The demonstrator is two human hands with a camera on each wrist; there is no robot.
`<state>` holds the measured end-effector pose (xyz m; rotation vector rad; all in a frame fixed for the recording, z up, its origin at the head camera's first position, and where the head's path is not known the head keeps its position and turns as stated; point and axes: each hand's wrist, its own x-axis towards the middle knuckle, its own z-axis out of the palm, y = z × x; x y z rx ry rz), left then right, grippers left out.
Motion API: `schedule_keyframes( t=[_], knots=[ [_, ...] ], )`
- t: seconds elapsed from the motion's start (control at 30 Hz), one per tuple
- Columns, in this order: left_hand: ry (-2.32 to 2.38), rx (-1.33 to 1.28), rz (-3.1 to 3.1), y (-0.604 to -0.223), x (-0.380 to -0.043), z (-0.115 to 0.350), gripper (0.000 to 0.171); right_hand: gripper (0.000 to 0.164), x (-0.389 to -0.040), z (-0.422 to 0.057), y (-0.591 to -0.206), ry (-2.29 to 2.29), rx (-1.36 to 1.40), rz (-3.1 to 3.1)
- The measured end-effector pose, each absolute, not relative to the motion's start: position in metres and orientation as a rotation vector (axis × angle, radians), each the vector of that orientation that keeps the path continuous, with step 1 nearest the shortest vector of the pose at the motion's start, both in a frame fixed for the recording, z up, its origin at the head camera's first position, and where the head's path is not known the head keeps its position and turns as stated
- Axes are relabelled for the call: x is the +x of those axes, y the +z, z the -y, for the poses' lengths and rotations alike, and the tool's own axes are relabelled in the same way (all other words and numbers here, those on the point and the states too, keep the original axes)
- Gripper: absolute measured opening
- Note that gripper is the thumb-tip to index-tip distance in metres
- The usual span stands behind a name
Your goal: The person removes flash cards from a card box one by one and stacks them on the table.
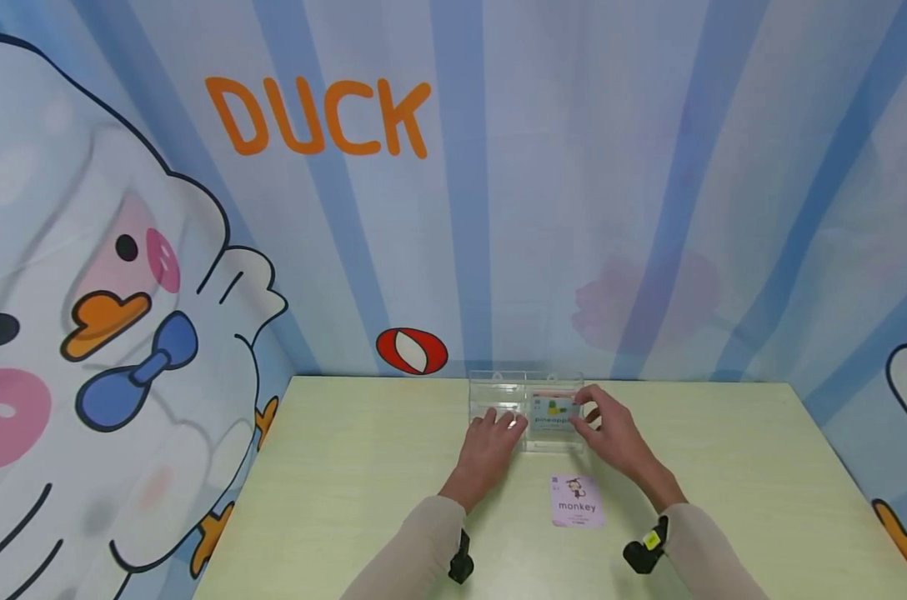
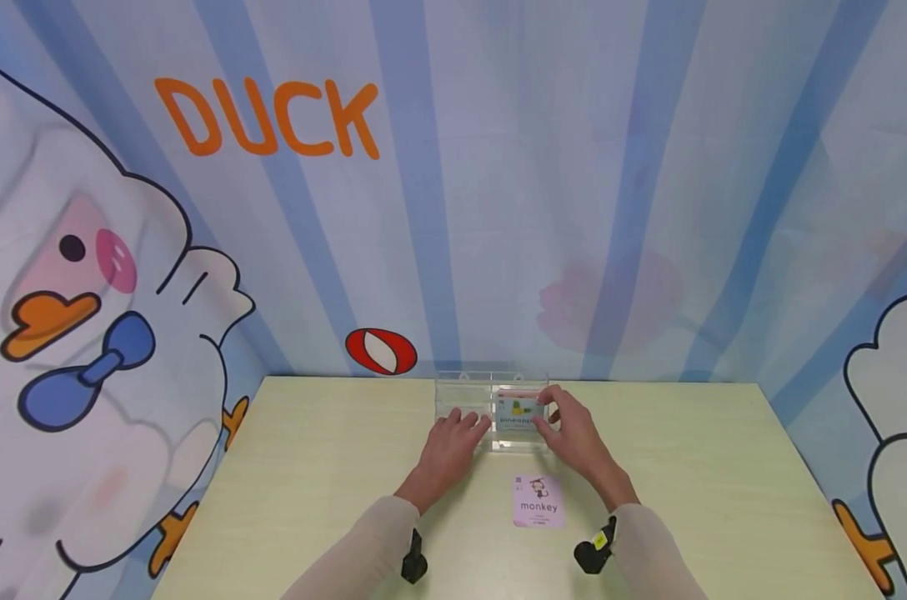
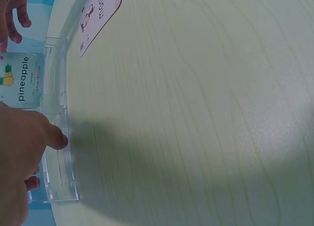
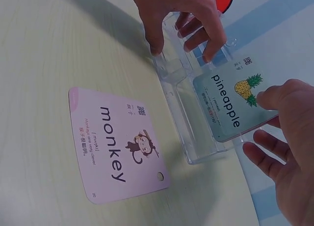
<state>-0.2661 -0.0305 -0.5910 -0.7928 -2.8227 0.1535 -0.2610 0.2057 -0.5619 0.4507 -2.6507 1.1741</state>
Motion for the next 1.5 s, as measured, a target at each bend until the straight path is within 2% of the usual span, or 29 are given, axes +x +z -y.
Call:
schedule_keyframes(
  t=[0.27,0.57,1.5],
  knots=[
    [0.155,-0.787,2.829,-0.5915,-0.2667,0.0297,0.04,0.021,-0.262,-0.2042,-0.5661,1.194,0.475,2.643],
    [0.167,-0.782,2.829,-0.5915,-0.267,0.0298,0.039,0.034,-0.2616,-0.2035,-0.5661,1.241,0.44,2.633],
    [0.176,-0.787,2.836,-0.591,-0.2672,0.0299,0.04,0.036,-0.2584,-0.2062,-0.5643,1.164,0.39,2.635]
  ],
)
